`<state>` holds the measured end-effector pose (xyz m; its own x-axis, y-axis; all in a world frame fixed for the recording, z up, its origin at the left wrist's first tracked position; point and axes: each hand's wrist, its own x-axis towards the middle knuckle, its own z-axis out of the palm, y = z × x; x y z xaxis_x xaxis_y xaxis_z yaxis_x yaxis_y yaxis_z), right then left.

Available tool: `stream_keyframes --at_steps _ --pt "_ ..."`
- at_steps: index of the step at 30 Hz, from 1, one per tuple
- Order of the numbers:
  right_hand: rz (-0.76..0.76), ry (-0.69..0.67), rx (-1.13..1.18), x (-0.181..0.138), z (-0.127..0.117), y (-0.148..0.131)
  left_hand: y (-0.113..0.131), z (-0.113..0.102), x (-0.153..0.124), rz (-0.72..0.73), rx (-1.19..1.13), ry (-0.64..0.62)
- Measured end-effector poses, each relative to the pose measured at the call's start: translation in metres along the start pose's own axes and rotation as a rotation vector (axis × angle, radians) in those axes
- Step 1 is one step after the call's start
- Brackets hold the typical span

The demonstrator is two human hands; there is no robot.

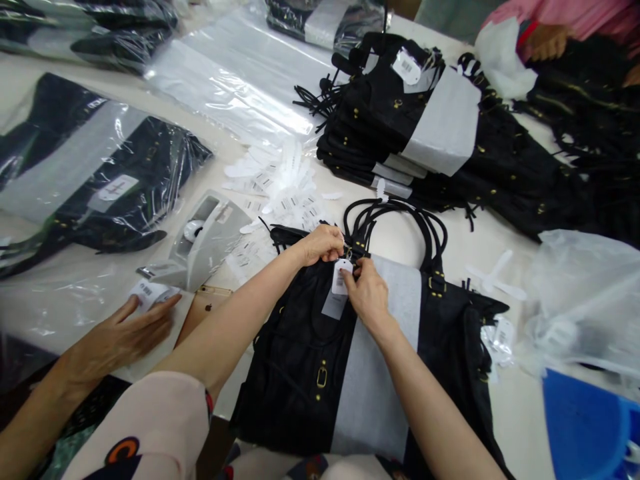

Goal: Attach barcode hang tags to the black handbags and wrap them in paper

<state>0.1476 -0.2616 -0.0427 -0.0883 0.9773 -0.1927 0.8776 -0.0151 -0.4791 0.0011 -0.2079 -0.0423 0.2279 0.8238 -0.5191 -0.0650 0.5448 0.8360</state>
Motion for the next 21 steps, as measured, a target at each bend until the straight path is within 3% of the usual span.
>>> stream_keyframes --at_steps 5,11,14,18,21 --pt "0.116 -0.048 -0.066 -0.009 0.009 -0.004 0.006 0.000 -0.007 0.021 0.311 0.054" --pt "0.154 -0.091 0.203 0.013 0.000 0.010 0.017 0.005 -0.012 0.050 0.804 0.137" --pt "0.272 -0.219 0.585 0.019 -0.010 0.016 0.016 0.005 -0.011 0.067 0.762 0.129" --pt "0.483 -0.565 1.136 0.020 -0.023 0.017 0.010 0.001 -0.013 0.038 0.489 0.083" --pt "0.565 -0.700 1.379 0.018 -0.024 0.013 0.005 -0.002 -0.022 0.002 0.330 0.023"
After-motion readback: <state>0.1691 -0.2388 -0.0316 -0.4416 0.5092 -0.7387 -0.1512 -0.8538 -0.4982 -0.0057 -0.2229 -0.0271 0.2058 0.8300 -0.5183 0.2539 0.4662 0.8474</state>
